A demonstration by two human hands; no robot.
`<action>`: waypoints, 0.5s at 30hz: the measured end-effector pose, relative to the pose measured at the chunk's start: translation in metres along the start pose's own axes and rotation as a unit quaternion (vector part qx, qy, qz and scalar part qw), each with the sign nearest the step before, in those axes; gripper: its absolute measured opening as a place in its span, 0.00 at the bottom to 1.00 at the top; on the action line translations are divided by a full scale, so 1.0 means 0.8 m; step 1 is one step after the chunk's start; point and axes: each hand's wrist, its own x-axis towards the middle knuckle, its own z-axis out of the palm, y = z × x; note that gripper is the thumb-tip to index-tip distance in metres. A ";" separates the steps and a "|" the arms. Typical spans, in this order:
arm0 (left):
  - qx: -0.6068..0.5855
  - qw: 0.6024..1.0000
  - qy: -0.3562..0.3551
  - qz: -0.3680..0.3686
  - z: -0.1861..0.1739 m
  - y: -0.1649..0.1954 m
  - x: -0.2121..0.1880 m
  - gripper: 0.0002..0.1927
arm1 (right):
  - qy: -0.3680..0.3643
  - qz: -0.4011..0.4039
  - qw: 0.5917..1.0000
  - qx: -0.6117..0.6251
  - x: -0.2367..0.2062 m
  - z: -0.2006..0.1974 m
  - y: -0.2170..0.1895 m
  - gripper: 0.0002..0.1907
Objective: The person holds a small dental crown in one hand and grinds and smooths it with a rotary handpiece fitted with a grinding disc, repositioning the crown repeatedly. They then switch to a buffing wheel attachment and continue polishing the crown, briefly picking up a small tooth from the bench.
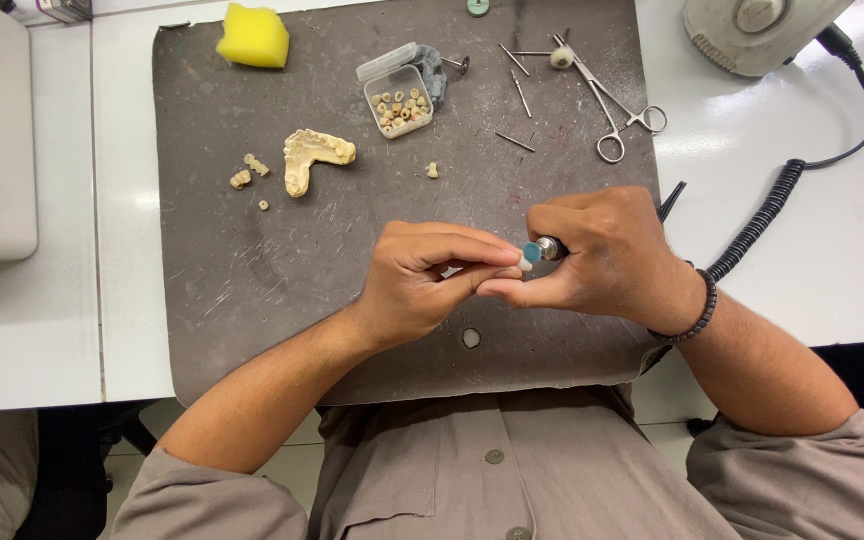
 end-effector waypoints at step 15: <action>-0.004 1.000 0.001 -0.010 0.001 -0.002 -0.001 0.08 | -0.003 0.001 1.000 0.003 0.000 -0.003 -0.002 0.33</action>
